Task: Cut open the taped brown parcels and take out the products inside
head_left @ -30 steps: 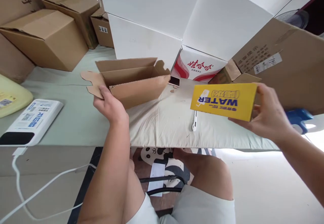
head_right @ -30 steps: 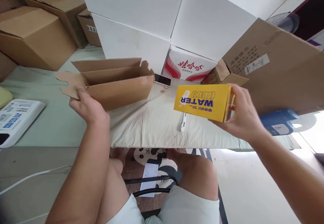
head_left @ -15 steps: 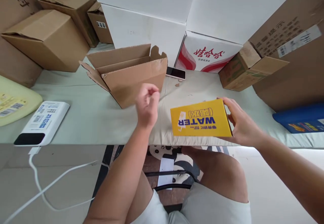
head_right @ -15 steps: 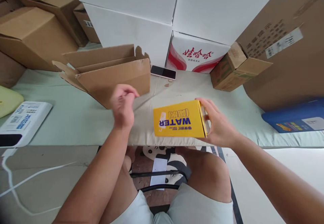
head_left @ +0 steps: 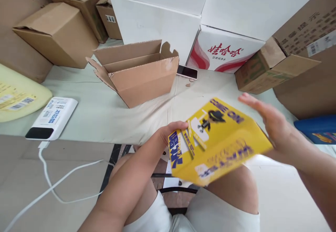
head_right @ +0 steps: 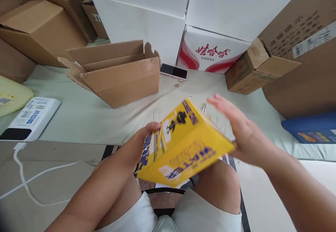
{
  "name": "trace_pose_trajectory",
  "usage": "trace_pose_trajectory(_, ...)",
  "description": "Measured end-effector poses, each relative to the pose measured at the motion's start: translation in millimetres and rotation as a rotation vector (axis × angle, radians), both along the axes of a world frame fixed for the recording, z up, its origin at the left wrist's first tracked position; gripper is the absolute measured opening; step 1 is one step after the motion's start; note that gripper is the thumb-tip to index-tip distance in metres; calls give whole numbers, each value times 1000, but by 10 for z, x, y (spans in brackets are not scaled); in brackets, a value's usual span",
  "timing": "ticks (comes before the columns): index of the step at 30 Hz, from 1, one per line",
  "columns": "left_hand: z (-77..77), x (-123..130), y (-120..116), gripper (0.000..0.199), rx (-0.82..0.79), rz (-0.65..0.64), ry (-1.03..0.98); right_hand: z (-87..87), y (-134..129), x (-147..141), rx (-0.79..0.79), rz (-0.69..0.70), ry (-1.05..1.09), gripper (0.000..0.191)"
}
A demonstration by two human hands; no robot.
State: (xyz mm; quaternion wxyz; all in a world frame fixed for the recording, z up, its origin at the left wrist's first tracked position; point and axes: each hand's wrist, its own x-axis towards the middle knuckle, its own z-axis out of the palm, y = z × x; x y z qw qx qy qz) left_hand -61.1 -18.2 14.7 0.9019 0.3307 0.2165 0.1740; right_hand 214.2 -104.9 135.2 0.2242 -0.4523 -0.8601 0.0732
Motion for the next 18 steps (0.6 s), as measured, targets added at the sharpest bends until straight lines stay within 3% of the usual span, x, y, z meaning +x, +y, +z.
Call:
trace_pose_trajectory(2, -2, 80, 52, 51, 4, 50, -88, -294, 104, 123, -107, -156, 205, 73)
trace_pose_trajectory(4, -6, 176, 113, 58, 46, 161, -143, -612, 160, 110, -271, -209, 406, 61)
trace_pose_trajectory(7, -49, 281, 190, 71, 210, 362, -138, -1004, 224, -171, -435, -155, 564, 72)
trace_pose_trajectory(9, -108, 311, 228, 82, 319, 471, -78, -1165, 304, -432, -528, -181, 677, 86)
trace_pose_trajectory(11, -170, 327, 264, 86, 372, 542, -20, -1251, 427, -641, -618, -262, 865, 97)
trace_pose_trajectory(14, -188, 374, 344, 80, 389, 605, 32, -1260, 650, -756, -717, -346, 1171, 96)
trace_pose_trajectory(16, -88, 441, 429, 76, 417, 649, 37, -1161, 784, -716, -727, -355, 1260, 96)
trace_pose_trajectory(18, 129, 530, 528, 72, 496, 679, -9, -955, 874, -631, -654, -323, 1257, 98)
